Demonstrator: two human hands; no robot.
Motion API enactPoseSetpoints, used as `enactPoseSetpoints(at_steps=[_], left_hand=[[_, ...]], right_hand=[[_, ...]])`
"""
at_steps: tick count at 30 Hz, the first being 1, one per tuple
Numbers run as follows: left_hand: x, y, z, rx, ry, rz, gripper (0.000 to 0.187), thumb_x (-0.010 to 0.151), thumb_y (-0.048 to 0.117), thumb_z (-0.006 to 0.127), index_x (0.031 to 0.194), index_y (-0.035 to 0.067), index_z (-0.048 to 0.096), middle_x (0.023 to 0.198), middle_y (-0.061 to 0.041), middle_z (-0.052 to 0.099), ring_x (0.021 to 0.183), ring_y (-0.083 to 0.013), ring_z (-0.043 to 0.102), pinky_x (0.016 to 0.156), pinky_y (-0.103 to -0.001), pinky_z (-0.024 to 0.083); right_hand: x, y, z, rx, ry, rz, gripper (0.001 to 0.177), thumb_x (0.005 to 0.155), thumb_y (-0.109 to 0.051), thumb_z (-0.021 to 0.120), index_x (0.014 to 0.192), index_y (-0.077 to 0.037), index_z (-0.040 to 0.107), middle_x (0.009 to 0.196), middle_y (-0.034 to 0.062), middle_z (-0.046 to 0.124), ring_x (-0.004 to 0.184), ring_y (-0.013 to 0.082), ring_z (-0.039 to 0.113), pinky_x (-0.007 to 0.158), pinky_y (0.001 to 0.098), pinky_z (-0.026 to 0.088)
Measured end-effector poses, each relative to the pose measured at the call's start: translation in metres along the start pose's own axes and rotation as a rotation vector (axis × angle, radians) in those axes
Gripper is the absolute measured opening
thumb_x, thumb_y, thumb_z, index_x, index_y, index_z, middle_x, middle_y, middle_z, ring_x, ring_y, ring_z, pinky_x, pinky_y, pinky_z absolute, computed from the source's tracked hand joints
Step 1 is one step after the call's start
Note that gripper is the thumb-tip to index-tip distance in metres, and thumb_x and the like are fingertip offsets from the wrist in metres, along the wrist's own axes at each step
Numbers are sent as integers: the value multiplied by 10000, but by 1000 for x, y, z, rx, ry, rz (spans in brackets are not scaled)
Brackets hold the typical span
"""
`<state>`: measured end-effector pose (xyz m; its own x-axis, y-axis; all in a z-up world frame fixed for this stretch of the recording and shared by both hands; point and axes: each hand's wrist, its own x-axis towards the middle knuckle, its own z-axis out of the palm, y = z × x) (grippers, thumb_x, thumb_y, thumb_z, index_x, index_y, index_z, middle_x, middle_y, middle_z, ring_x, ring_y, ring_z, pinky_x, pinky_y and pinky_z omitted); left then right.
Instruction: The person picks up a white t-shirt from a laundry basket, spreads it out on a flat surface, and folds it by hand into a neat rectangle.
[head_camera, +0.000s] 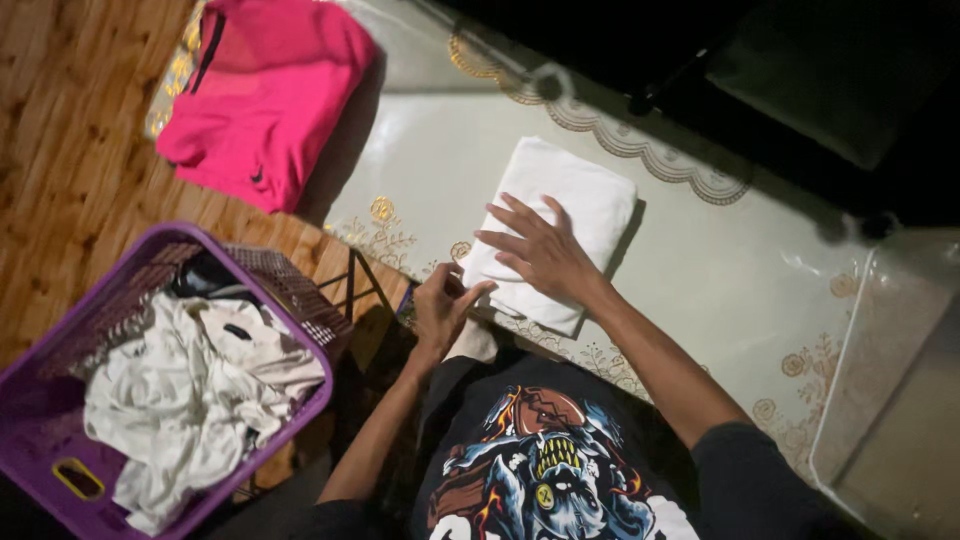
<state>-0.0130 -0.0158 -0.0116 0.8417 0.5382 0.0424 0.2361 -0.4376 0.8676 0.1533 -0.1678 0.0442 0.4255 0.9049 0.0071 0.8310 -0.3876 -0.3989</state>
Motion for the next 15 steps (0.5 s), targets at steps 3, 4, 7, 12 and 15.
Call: enactPoseSetpoints(at_steps=[3,4,7,12,15], left_hand=[[-11,-3,18,39,145,-254,377,740,290,914,895,12,713,609,-60,680,502,-118,619,458,-306,502],[-16,-1,22,37,163,-266,377,740,290,914,895,12,713,609,-60,680,502,-118,619,459,-306,502],[-24,11,30,42,258,-440,339,791,295,892,742,0,732,584,-78,686,492,-148,606,471,-327,495],[-26,24,50,-142,217,-442,362,951,236,741,714,-38,742,556,-101,700,462,-148,656,473,-319,505],[-28,22,44,-173,128,-517,302,989,202,654,783,0,746,574,-65,700,465,-116,673,444,-293,550]], right_hand=[[19,7,12,68,-73,-64,404,953,-335,666,1353,-286,649,1472,39,551,1452,208,406,1201,616,170],[25,8,18,65,-122,-48,342,930,-317,717,1268,-267,714,1363,28,625,1385,187,485,1202,607,196],[36,16,27,152,-89,-26,199,853,-316,802,1035,-234,796,1176,15,682,1212,204,561,1094,520,317],[32,18,33,139,51,-105,175,838,-269,811,1011,-249,820,1095,-5,691,1134,182,579,974,435,382],[32,19,33,124,92,-114,166,871,-246,796,1035,-256,817,1071,-18,707,1114,172,592,943,409,395]])
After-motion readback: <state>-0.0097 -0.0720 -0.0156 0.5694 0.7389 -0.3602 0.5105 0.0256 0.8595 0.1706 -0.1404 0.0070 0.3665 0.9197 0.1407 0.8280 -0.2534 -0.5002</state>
